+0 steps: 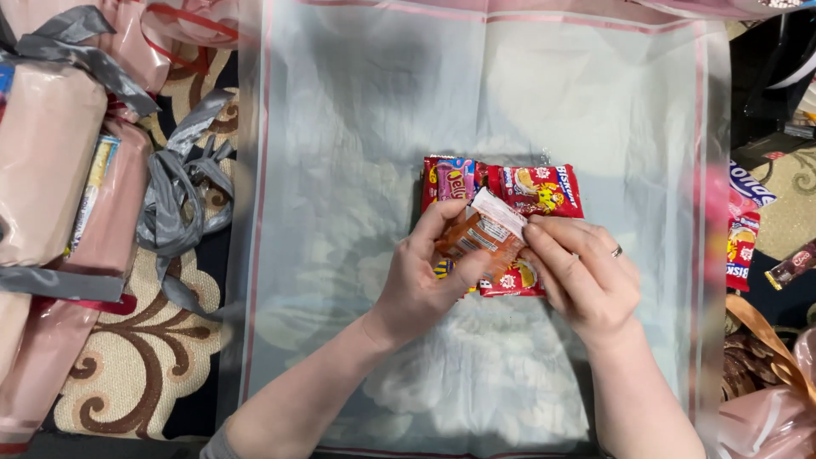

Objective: The person arranges snacks into a floral-themed gift box by placing several snack packages and candy bars onto a sheet of paper.

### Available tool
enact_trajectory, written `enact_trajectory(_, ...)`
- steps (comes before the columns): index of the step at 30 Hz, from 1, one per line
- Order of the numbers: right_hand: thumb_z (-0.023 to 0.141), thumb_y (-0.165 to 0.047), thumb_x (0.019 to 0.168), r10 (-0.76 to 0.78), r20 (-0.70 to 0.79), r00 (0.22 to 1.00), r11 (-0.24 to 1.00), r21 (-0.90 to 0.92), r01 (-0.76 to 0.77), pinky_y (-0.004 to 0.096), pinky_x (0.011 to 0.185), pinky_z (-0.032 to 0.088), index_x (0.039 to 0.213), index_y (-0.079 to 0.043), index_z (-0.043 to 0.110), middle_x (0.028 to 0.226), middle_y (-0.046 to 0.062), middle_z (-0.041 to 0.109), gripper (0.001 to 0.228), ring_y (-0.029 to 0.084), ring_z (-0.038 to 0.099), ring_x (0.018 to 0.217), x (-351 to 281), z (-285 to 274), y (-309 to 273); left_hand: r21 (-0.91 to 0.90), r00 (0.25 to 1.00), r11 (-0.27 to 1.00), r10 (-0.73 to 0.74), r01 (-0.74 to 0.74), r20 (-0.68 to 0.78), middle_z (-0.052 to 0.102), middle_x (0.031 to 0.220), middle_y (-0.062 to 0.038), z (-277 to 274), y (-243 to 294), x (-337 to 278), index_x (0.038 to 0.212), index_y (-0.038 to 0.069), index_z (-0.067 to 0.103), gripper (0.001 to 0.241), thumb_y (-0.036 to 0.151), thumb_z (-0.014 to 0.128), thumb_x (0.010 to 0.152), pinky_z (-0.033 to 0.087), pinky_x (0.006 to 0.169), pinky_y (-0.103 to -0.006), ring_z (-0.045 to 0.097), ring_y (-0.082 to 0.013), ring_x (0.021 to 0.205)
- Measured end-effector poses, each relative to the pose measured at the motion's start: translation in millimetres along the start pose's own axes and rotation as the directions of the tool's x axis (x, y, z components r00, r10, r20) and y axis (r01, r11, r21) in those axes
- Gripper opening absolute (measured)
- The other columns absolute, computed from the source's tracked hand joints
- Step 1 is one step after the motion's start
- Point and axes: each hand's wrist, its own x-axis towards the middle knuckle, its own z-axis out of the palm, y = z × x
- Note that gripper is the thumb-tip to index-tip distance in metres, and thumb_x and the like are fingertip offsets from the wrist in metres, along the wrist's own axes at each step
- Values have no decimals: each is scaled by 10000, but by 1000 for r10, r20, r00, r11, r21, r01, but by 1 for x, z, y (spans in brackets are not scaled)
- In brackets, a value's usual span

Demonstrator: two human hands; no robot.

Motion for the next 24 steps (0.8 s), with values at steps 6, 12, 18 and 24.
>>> enact_trajectory(6,734,98,892,-174,60,983,977,-116,180,417,639,603,959,110,791,944,249,757,88,329,705,712,13,-5,-13,-151,990,983,-120,108,-74,710,815,-176,10,11,-3,1089,-42,601,386,107,826,813,600,445,-255,685,-157,602)
enact_trajectory(12,682,33,974,-95,24,995,995,-15,96,416,617,574,953,89,781,893,206,756,116,315,680,648,12,-2,-13,-135,987,984,-129,116,-92,727,781,-195,6,12,-1,1017,-57,627,366,112,849,781,597,393,-258,701,-178,562)
enact_trajectory(18,718,44,963,-210,94,973,973,-76,217,414,617,579,982,66,786,941,225,751,74,334,711,710,20,-3,-16,-1,984,999,-39,40,-175,740,901,-179,8,2,-7,1139,-25,633,540,179,900,716,611,556,-308,701,-162,704)
enact_trajectory(24,659,-67,1037,-171,166,971,951,-228,206,364,656,585,1072,58,716,1031,251,763,142,339,755,788,13,-8,-23,202,992,978,80,-60,-93,650,1170,-88,16,25,-16,1382,130,386,871,190,908,688,592,881,-262,706,-153,985)
